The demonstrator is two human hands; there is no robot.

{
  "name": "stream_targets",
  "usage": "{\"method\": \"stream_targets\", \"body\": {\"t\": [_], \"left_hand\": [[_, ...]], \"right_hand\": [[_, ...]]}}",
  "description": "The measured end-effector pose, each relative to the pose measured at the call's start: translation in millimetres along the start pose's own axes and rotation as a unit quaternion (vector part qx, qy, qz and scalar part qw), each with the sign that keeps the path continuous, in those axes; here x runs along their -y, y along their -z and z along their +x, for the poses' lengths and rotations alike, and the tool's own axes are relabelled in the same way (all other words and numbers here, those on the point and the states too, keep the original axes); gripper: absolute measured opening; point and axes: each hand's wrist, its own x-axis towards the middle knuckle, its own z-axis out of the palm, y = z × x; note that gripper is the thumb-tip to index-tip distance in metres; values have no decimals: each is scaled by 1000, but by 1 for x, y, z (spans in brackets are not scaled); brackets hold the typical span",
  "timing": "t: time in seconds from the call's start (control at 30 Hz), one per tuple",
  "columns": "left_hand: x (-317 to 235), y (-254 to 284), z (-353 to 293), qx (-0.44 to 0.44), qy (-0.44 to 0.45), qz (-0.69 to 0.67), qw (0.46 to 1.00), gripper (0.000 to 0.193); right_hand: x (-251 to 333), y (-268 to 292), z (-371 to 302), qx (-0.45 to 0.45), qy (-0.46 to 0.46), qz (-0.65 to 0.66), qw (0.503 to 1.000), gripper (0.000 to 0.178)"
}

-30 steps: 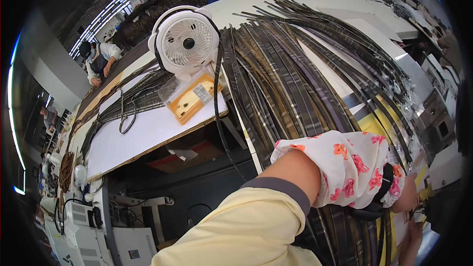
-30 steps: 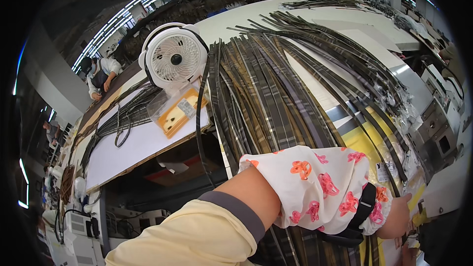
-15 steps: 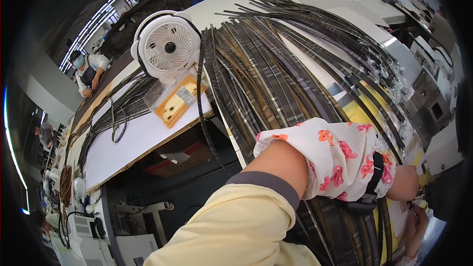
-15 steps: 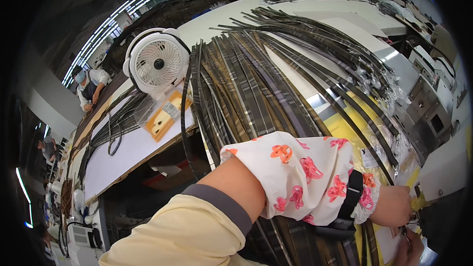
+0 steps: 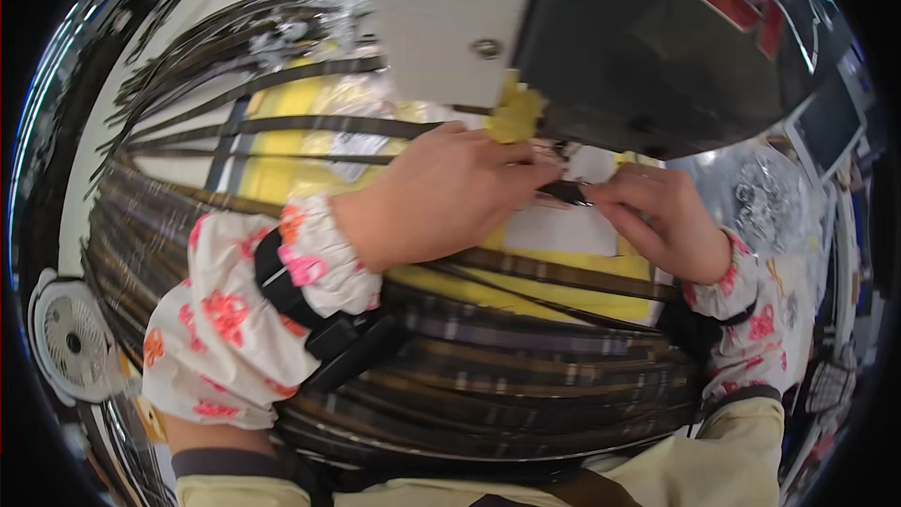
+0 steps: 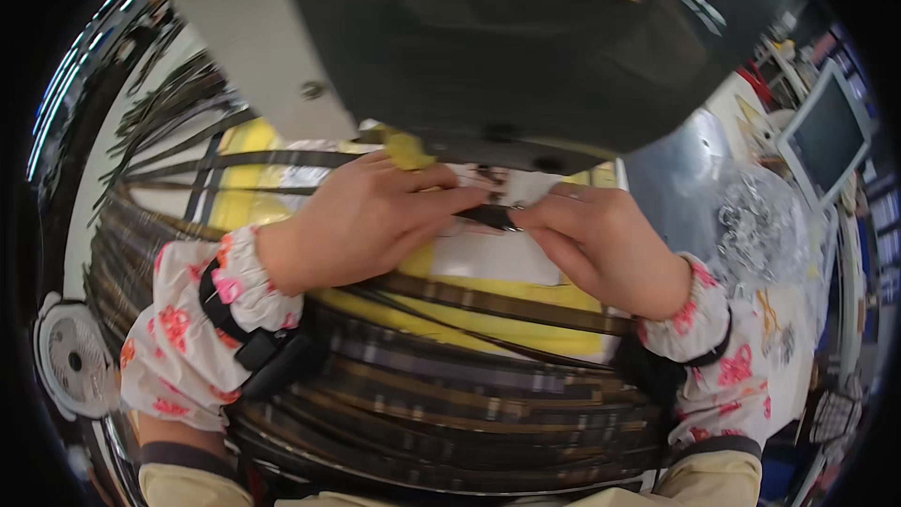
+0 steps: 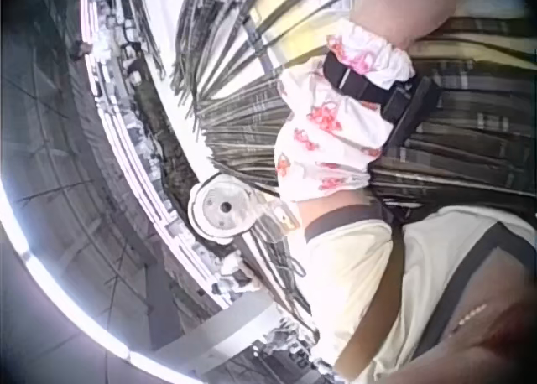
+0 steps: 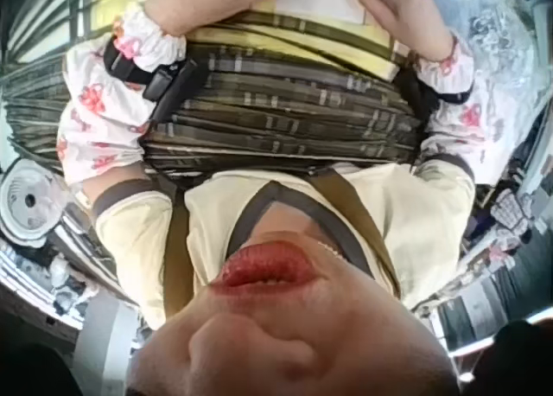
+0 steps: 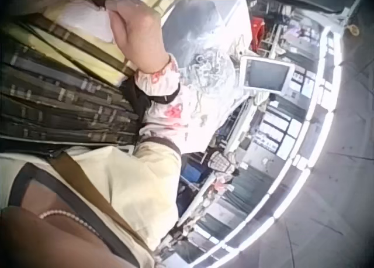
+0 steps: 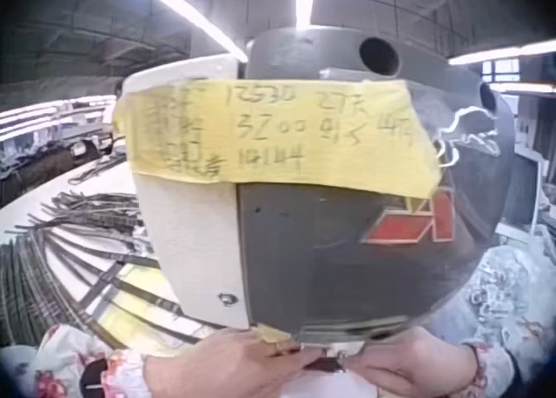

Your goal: Sewing and assembling metal clips and hardware onto straps using an industrial sewing machine.

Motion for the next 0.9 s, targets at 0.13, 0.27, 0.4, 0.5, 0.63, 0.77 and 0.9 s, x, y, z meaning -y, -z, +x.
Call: {"method": "stream_targets", "body": {"t": [0.13, 0.27, 0.4, 0.5, 0.63, 0.77, 0.9], "left_hand": [[0, 3, 6, 68, 46, 46, 996, 49], [1, 0, 8, 43, 51, 14, 998, 41], [4, -3, 5, 60, 67, -23, 996, 39], [4, -3, 5, 66, 74, -17, 995, 39], [0, 0, 8, 78, 67, 1, 995, 40], [-7, 1, 10, 101, 47, 77, 991, 42], [-14, 1, 13, 104, 30, 122, 987, 42]], "right_hand": [[-20, -10, 3, -49, 14, -23, 998, 17], [-25, -14, -1, -51, 1, -23, 998, 14], [-26, -15, -2, -41, -6, -47, 998, 12], [-25, -17, 0, -48, 17, -66, 997, 15], [-22, -15, 0, -8, 25, -157, 987, 21], [-20, -15, 0, 16, 42, -206, 978, 20], [-16, -16, -3, 27, 48, -248, 967, 30]]}}
